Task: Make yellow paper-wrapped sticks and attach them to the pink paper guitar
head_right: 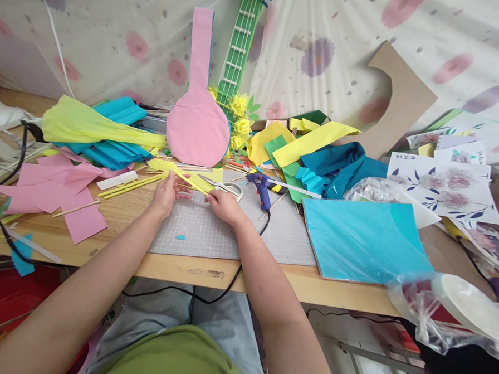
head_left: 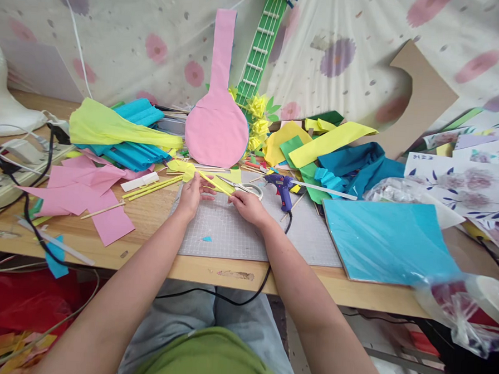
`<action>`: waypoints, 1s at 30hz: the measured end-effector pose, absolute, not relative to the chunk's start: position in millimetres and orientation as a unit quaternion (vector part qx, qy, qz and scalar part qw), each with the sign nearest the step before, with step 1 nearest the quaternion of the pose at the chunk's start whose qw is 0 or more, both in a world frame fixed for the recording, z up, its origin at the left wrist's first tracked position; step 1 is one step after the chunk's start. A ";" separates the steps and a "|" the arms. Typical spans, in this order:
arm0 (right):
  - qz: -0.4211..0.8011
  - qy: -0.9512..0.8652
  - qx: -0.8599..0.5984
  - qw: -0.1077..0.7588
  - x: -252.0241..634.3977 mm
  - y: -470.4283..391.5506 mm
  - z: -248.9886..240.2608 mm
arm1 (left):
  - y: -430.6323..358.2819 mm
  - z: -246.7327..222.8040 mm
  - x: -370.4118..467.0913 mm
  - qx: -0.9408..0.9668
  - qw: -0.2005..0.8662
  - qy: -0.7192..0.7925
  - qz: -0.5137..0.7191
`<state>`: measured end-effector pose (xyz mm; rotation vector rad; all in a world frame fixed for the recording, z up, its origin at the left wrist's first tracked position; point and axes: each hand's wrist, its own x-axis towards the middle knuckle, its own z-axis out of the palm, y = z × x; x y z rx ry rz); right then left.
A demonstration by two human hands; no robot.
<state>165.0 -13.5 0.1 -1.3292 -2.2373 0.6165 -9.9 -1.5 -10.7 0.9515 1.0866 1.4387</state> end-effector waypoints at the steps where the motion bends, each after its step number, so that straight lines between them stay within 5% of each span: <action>1: 0.219 -0.816 -0.483 0.229 164.8 -13.3 -0.7 | -1.6 -9.7 -9.8 0.387 0.523 0.462 0.603; 10: 0.206 -0.825 -0.482 0.213 164.0 -13.7 -3.2 | -0.8 -8.2 -11.5 0.360 0.470 0.506 0.627; 30: 0.486 -0.724 -0.449 0.197 169.5 -20.3 12.8 | -5.7 -8.1 -7.5 0.368 0.554 0.446 0.599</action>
